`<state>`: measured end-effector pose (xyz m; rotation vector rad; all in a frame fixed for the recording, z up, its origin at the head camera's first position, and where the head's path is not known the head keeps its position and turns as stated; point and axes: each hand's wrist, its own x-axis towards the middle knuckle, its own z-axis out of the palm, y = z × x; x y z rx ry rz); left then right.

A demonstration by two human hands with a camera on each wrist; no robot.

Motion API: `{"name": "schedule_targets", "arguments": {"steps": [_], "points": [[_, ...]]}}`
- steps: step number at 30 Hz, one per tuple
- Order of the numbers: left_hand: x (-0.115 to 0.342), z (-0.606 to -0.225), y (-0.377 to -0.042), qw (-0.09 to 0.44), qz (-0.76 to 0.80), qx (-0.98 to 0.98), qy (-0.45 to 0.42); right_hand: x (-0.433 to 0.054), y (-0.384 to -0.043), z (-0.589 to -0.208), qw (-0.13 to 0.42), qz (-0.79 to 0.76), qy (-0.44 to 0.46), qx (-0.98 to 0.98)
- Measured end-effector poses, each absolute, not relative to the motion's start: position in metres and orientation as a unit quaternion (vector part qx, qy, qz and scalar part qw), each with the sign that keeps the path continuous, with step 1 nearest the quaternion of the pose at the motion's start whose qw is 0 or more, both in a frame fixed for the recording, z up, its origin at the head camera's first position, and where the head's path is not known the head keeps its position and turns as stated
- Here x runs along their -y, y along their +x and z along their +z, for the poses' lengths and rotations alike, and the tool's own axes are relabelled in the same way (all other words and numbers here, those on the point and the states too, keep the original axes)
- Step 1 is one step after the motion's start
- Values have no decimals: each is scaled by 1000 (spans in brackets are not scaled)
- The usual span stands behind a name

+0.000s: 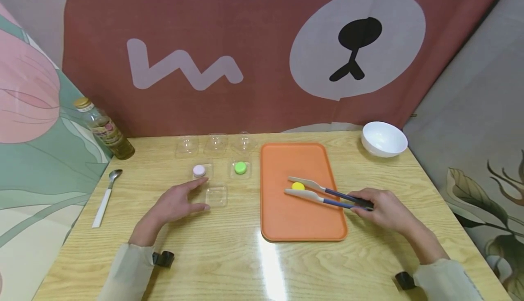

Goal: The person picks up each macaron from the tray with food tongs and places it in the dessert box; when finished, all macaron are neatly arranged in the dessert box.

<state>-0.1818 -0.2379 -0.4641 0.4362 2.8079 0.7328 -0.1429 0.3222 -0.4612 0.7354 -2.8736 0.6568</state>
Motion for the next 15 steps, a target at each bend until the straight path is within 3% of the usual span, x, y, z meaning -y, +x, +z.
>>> {"name": "schedule_targets", "arguments": {"steps": [15], "points": [[236,-467,-180,104,255,-951,142,-323,-146,-454,96,212,252,939]]}}
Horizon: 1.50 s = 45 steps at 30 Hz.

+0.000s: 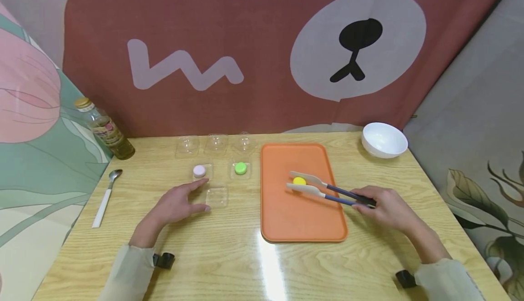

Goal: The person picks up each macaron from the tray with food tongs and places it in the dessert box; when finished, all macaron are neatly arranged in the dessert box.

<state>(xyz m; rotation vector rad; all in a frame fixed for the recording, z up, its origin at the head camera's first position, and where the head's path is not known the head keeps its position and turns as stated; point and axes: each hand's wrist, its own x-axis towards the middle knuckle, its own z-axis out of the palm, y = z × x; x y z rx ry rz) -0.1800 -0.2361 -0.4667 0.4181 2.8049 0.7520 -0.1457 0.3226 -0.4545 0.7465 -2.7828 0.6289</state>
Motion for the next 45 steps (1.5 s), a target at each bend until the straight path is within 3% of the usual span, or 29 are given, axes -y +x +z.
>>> {"name": "schedule_targets", "arguments": {"steps": [45], "points": [[236,-463,-179,107,255,-949,150,-282,-189,-419,76,212,282,933]]}}
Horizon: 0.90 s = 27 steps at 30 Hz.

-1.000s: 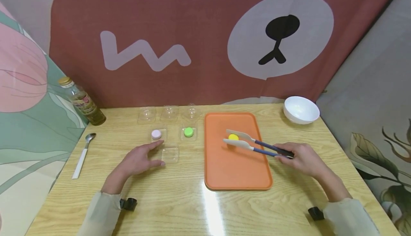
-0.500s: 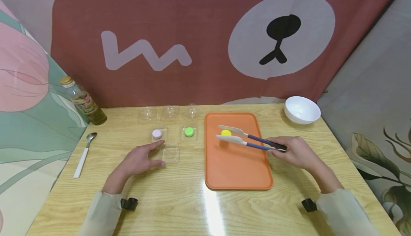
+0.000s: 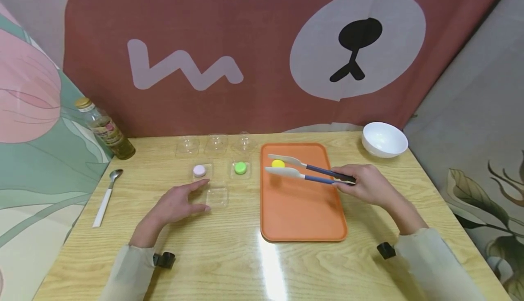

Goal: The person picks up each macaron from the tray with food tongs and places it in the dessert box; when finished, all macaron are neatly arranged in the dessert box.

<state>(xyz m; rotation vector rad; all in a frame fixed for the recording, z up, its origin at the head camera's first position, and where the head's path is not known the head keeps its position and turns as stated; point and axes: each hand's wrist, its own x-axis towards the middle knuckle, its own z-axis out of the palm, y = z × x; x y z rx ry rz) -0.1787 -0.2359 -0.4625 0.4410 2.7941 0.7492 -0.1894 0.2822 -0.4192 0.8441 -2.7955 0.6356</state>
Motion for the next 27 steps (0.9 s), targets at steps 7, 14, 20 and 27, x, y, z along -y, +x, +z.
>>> {"name": "schedule_targets", "arguments": {"steps": [7,14,20,27], "points": [[235,-462,-179,105,250,-950,152,-272,-193,-416,68,220,288,929],[233,-462,-177,109,249,-952,143,-260,-196,-418,71,231,305,921],[232,-461,-177,112,243,-953,142,-249,-200,-417,68,244,318,913],[232,-461,-178,107,240,-954,145,-239,-205,-415,42,247,322,913]]}}
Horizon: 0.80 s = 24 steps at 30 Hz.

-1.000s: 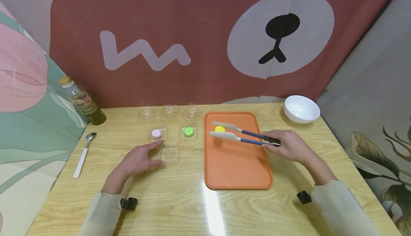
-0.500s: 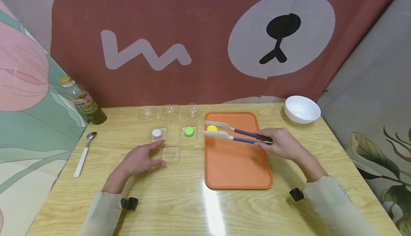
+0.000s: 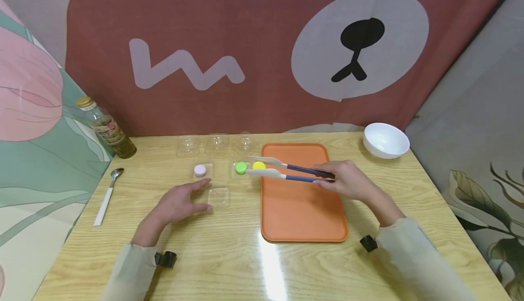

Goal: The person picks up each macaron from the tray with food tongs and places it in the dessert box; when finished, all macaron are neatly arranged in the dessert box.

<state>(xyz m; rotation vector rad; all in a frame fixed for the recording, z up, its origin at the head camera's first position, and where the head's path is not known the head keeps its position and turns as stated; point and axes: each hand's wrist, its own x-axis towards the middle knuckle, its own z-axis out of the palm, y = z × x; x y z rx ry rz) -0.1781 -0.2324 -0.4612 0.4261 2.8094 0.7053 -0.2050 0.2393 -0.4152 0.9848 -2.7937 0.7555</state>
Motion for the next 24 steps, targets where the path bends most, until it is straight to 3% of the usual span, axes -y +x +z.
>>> {"name": "schedule_targets", "arguments": {"steps": [24], "points": [[229,-464,-180,95,241,-953,155,-206,-212,-416,29,241,352,904]]}}
